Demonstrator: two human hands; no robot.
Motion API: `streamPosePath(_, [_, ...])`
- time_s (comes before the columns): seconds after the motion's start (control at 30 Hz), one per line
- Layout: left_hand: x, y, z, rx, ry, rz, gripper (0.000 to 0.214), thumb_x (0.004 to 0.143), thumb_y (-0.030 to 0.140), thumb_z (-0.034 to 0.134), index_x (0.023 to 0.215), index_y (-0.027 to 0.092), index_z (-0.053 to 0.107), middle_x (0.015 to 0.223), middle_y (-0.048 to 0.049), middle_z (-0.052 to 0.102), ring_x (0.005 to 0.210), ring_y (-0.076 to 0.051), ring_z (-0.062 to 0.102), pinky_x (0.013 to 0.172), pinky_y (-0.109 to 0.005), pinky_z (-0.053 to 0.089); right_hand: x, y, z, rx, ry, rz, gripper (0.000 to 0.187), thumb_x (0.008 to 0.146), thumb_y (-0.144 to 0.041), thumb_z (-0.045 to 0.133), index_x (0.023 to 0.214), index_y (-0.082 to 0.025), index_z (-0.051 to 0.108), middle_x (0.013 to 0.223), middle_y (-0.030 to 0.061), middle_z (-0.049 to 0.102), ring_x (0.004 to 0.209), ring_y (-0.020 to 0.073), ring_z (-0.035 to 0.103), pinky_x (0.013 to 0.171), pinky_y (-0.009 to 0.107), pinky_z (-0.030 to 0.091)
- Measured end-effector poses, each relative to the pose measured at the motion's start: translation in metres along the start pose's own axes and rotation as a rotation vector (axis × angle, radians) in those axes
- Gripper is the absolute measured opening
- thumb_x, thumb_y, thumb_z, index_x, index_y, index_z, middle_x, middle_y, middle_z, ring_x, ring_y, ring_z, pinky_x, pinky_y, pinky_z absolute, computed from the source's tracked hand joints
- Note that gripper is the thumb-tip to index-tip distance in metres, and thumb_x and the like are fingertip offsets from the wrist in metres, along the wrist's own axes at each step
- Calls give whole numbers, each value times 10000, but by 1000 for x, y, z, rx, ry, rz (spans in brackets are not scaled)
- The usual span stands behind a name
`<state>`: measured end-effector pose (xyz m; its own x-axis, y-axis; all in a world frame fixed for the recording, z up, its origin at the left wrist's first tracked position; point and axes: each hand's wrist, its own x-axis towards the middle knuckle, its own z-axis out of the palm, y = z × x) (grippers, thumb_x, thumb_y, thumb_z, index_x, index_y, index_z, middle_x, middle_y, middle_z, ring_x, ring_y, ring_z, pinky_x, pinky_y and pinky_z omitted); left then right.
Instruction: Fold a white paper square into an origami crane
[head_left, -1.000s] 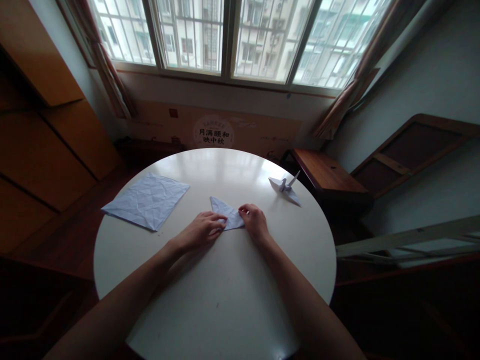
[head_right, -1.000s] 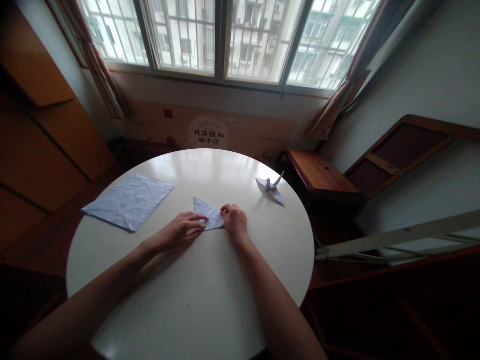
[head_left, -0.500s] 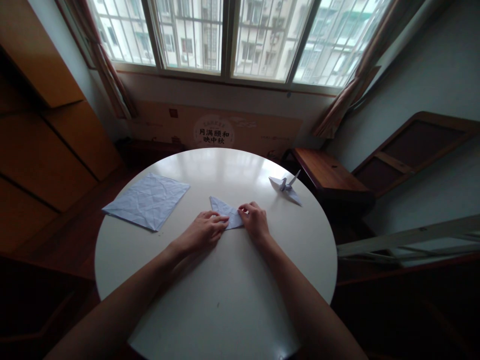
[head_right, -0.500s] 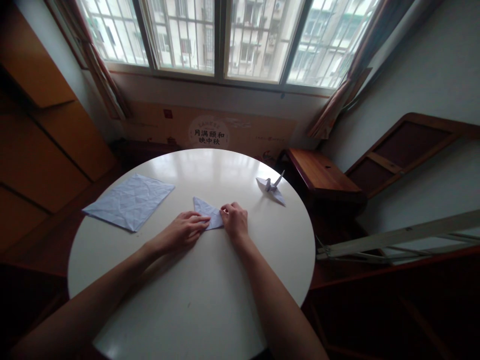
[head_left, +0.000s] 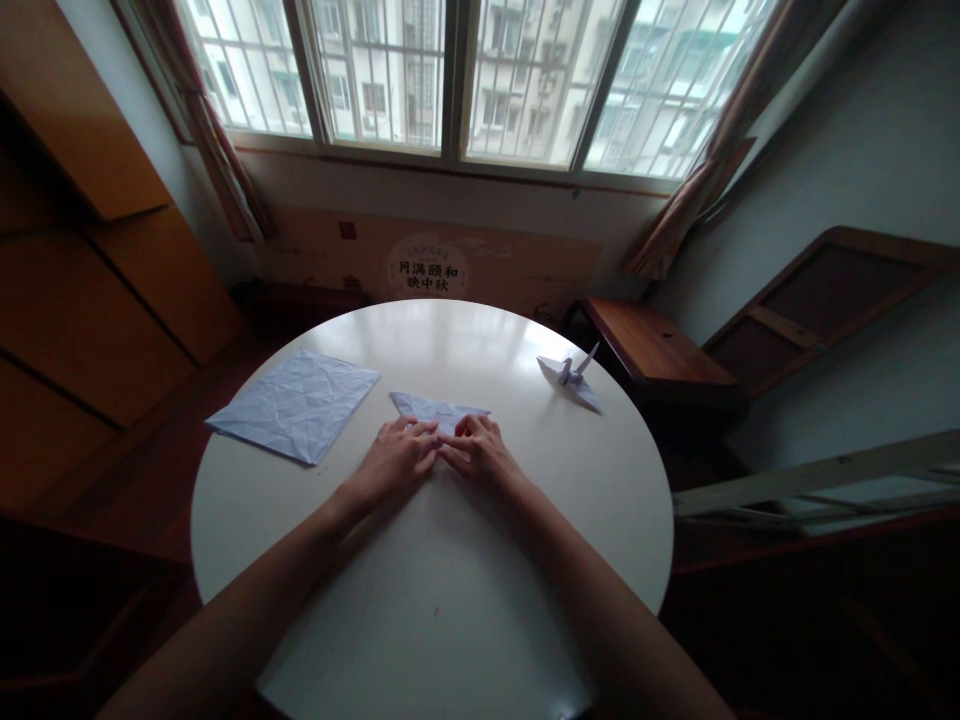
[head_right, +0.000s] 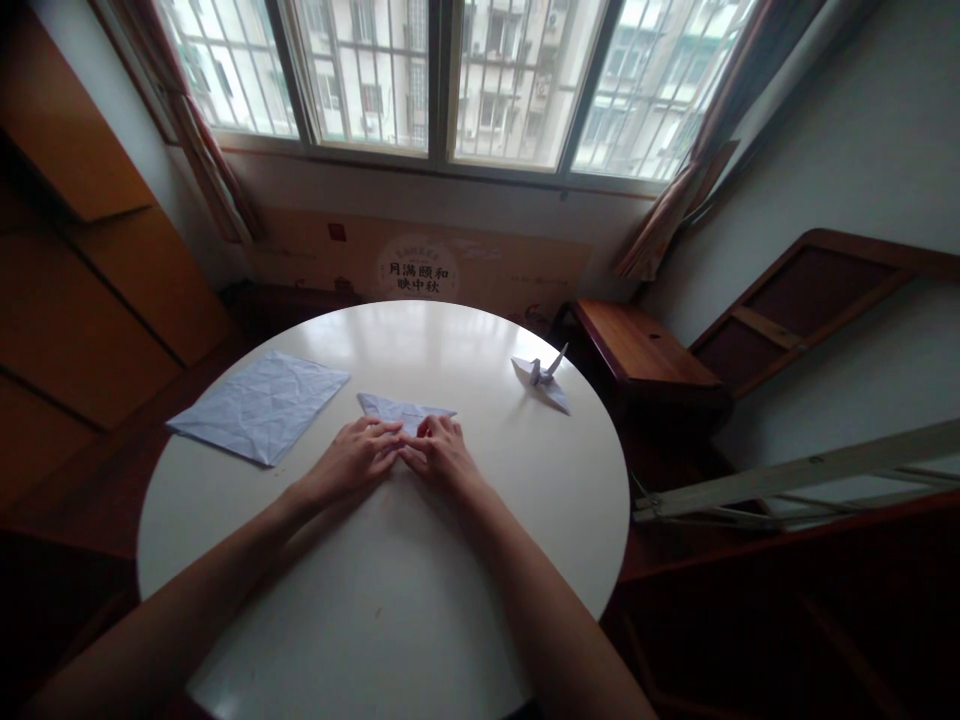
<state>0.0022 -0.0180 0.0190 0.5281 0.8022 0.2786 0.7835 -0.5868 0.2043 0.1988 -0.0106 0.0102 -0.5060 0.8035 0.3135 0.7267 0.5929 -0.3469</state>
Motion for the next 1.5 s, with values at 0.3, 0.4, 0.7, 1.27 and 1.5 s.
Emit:
streamPosePath(0.3, [1,2,-3,-10,-14,-9,295,891,270,542,1158,236,663,1284,-55,621,1137,-284,506,942,-469,442,1,7,-8,-6,-5,145,227,903,-441,566,994,-347,751,961,57,596,975,214,455,891,371,346])
streamPosePath(0.4, [0,2,-4,-31,-16,-15,289,878,266,562,1146,240,666,1277,-59,623,1143,-284,501,950,-470,436,0,14,-11,-22,15,221,244,911,-444,550,930,-334,767,964,60,605,964,215,455,889,375,343])
streamPosePath(0.7, [1,2,-4,-21,-24,-8,289,875,253,551,1141,235,662,1291,-58,615,1153,-295,501,951,-484,439,-2,27,-22,-90,94,460,284,917,-421,529,909,-286,779,939,98,614,925,246,467,819,379,369])
streamPosePath(1.27, [0,-2,0,-17,-15,1,304,885,266,541,1167,242,651,1307,-54,604,1169,-294,487,963,-491,423,-3,21,-20,-114,309,362,268,898,-309,551,1088,-226,720,978,101,566,929,232,481,856,375,407])
streamPosePath(1.5, [-1,-3,1,-19,-12,8,308,894,279,538,1179,242,648,1297,-53,610,1152,-291,498,951,-483,428,-1,1,-8,1,34,88,207,883,-382,601,1032,-343,740,993,65,571,960,220,461,899,371,392])
